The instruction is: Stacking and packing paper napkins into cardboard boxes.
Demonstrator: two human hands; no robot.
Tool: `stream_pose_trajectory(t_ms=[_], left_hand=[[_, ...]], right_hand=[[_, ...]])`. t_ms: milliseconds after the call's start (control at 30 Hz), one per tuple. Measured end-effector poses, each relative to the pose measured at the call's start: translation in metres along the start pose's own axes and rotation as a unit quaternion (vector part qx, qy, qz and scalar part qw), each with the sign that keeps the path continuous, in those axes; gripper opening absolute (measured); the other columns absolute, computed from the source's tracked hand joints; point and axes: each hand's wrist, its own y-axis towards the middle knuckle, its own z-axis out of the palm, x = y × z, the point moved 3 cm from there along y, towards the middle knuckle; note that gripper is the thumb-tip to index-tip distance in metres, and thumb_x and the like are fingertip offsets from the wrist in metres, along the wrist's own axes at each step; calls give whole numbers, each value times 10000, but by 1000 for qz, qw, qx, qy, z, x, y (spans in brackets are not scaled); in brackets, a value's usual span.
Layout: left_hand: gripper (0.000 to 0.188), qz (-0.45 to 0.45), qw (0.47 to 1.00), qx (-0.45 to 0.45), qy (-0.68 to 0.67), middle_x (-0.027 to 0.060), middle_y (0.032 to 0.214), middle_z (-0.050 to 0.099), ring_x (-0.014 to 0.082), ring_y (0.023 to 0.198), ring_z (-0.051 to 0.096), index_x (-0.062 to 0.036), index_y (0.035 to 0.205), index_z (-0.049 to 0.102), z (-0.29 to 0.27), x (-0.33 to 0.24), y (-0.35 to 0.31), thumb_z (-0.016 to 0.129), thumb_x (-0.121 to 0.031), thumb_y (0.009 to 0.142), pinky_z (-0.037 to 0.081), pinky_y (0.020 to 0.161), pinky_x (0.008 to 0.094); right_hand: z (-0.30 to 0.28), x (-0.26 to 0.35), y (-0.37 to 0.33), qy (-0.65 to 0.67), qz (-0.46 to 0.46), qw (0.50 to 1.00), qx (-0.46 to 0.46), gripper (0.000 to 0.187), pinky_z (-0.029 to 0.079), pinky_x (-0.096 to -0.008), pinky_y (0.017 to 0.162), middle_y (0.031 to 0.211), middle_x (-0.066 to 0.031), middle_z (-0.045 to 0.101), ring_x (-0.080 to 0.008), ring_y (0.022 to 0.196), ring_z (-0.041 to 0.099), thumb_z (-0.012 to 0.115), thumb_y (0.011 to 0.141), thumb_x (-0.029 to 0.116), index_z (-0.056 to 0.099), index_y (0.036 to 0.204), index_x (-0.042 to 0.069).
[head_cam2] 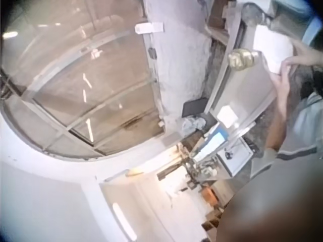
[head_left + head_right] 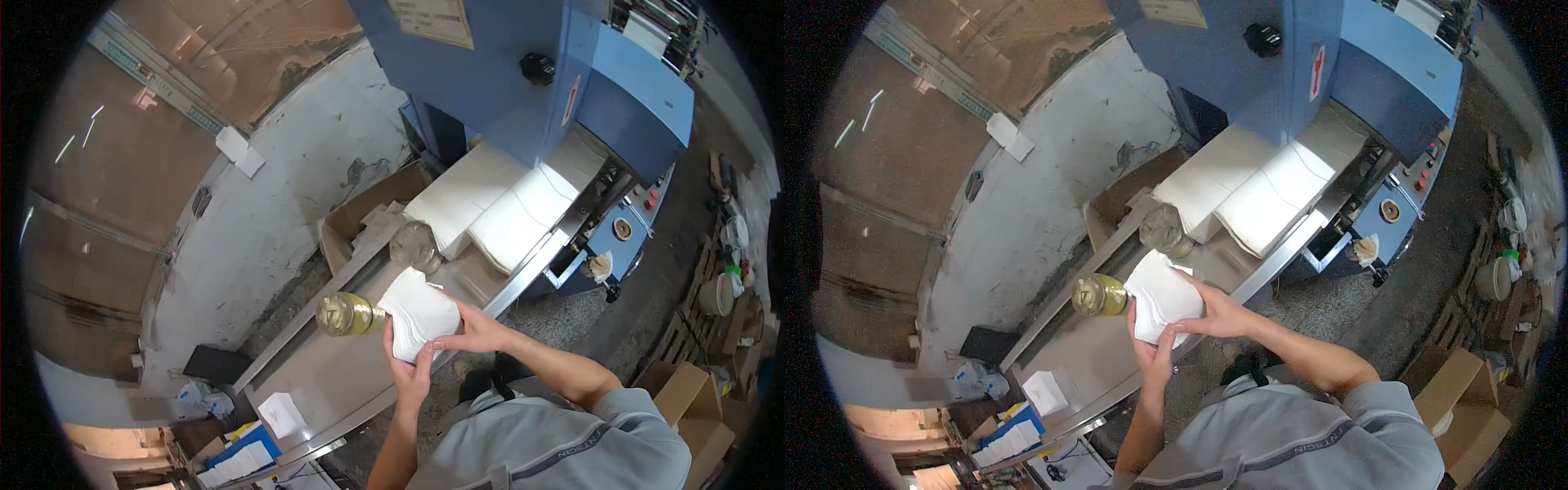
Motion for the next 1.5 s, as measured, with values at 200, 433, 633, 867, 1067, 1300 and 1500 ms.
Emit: stream_pose_trajectory(t_ms=[200, 433, 633, 867, 1067, 1300, 1500], left_hand=[[877, 67, 993, 1, 100, 230, 1514, 284, 291, 1399, 322, 28, 1494, 161, -24, 31, 7, 704, -21, 808, 270, 1146, 410], [991, -55, 988, 37, 139, 244, 1529, 279, 312, 1406, 324, 34, 1498, 163, -39, 35, 6, 795, -66, 741, 294, 1132, 389], [881, -47, 960, 31, 274, 269, 1456, 352, 402, 1350, 384, 45, 1431, 301, -33, 65, 19, 810, -127, 733, 348, 1097, 440], [1007, -27, 948, 32, 315, 320, 1471, 275, 471, 1367, 324, 54, 1476, 173, -2, 23, 22, 810, -139, 721, 312, 1119, 468], [1139, 69, 904, 53, 420, 353, 1543, 105, 493, 1422, 217, 27, 1525, 58, 28, -60, 20, 830, -186, 716, 269, 1144, 483], [1010, 18, 934, 121, 337, 282, 1498, 345, 342, 1378, 395, 14, 1499, 274, 5, -115, 37, 862, -179, 701, 339, 1109, 412], [867, -73, 970, 179, 149, 174, 1381, 518, 252, 1235, 530, 63, 1430, 363, -38, -86, 85, 836, -150, 736, 425, 1031, 364]], right_hand=[[-8, -3, 15, -42, 28, 998, 37, 1038, 334, -356, 1109, 1473, -180, 414, -208, 1327, 413, 829, 763, 118, 153, 1541, -4], [-22, -12, 20, -152, 62, 982, 96, 1126, 341, -355, 1109, 1487, -226, 407, -278, 1355, 428, 853, 700, 144, 125, 1551, 30], [-13, -12, 30, -243, 34, 963, 112, 1041, 412, -367, 1050, 1397, -207, 503, -262, 1242, 531, 842, 704, 112, 201, 1518, 12], [-8, -6, 12, 49, 150, 983, 95, 944, 481, -367, 963, 1269, -104, 565, -183, 1168, 538, 865, 712, 94, 298, 1465, 31], [-13, 12, 7, 28, 32, 998, 39, 929, 413, -355, 1034, 1338, -104, 517, -186, 1239, 476, 872, 703, 155, 337, 1448, 4], [-48, -1, 5, 213, -16, 977, 11, 946, 398, -364, 1052, 1381, -112, 516, -204, 1241, 496, 863, 706, 272, 356, 1452, -11], [-33, 7, 7, 299, 69, 948, 84, 811, 420, -334, 1028, 1333, -99, 567, -183, 1197, 541, 808, 779, 299, 421, 1414, -26]])
